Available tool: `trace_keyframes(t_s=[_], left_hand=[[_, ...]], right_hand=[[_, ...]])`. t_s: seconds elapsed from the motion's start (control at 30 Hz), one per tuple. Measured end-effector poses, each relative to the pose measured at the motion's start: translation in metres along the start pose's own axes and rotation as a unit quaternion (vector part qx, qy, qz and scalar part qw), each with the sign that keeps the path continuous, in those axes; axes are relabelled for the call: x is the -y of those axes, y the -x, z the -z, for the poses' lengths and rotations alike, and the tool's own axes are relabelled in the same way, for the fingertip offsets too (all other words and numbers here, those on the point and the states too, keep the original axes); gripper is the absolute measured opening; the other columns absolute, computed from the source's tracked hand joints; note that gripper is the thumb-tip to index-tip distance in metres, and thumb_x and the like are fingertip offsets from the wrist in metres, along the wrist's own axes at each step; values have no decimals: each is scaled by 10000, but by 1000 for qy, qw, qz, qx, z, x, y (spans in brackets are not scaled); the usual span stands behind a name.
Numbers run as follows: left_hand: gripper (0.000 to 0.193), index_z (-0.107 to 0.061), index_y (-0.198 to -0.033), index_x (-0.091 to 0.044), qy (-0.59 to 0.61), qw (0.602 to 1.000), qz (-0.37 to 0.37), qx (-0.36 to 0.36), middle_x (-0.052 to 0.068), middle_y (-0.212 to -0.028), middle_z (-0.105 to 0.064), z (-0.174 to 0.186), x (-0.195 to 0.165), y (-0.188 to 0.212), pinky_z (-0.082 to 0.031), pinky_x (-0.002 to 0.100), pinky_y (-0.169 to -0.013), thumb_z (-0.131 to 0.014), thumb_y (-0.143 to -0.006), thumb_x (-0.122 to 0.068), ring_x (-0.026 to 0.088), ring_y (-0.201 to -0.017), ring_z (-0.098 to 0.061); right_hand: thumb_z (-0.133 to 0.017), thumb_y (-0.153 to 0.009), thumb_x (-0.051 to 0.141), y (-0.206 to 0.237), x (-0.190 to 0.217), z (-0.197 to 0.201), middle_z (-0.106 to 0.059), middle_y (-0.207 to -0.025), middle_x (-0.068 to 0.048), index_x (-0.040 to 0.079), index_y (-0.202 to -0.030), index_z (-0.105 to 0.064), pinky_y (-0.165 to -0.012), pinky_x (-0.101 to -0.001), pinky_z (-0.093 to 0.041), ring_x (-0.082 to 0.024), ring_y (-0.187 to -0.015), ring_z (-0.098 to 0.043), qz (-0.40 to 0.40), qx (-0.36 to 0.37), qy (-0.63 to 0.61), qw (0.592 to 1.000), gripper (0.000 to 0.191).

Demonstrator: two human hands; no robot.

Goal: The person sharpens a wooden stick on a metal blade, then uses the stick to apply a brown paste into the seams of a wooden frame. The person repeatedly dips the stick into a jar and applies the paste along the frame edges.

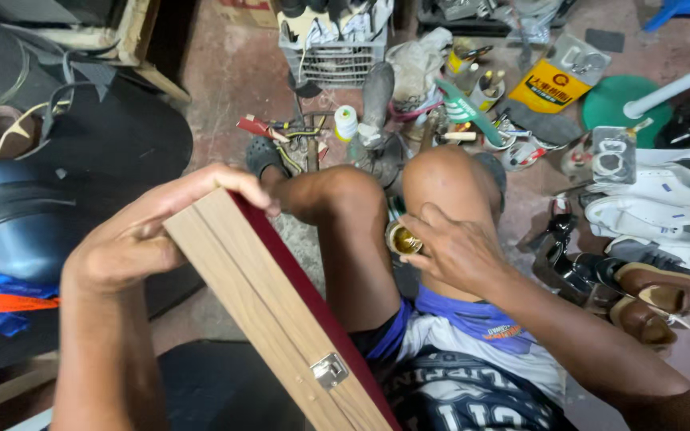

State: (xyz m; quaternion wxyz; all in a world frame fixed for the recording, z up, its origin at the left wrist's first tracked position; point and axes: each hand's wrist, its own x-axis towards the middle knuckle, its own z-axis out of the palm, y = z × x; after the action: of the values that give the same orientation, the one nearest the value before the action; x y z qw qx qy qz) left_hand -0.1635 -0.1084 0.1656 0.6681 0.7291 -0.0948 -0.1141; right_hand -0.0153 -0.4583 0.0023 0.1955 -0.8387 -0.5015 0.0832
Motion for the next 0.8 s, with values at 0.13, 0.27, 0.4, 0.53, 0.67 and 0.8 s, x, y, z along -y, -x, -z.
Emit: trace_keyframes(t_s=[0.13,0.27,0.4,0.53,0.67,0.8], left_hand=[[812,-483,-1382,110,49,997,-50,11,241,-1323,-604,-3,-1,-6,-423,438,-1099,-535,-828,-481,338,-1278,-569],[1084,-465,-1370,142,24,999,8,-27,298,-1306,-619,-8,-4,-11,-484,485,-1020,-564,-828,-791,391,-1217,-629],[1094,-496,-1399,104,38,994,71,-69,296,-1281,-592,-14,7,-10,-528,526,-1033,-575,-834,-829,406,-1229,-671],[1052,-488,-1402,99,45,993,64,-83,288,-1279,-601,-8,41,-11,-528,522,-1006,-592,-840,-785,403,-1183,-680],[1012,-481,-1405,94,44,994,71,-69,280,-1277,-609,11,65,-7,-528,518,-979,-609,-847,-741,401,-1137,-690],[973,-473,-1407,88,39,995,72,-61,273,-1275,-618,17,73,-12,-529,514,-951,-626,-854,-697,398,-1091,-699]], right_hand=[[-790,-784,390,-5,5,2,-588,-1018,-132,138,-1330,-569,-682,-496,-539,-347,-802,-695,-49,52,-40,997,640],[-757,-800,290,9,-6,9,-586,-1066,-189,30,-1352,-488,-699,-501,-506,-423,-842,-638,14,-12,-112,994,666],[-567,-954,127,25,-31,15,-577,-1044,-149,47,-1239,-469,-788,-439,-501,-372,-907,-638,-22,-52,-211,976,312],[-520,-1074,94,41,-50,19,-592,-954,-121,50,-1164,-506,-779,-385,-522,-274,-837,-651,-135,-71,-239,959,101],[-560,-1003,127,57,-58,24,-652,-956,-61,61,-1223,-627,-648,-319,-561,-163,-683,-657,-206,2,-385,900,239],[-567,-1042,102,67,-68,15,-699,-943,-116,-3,-1169,-660,-757,-324,-587,-157,-816,-696,-195,69,-588,782,189]])
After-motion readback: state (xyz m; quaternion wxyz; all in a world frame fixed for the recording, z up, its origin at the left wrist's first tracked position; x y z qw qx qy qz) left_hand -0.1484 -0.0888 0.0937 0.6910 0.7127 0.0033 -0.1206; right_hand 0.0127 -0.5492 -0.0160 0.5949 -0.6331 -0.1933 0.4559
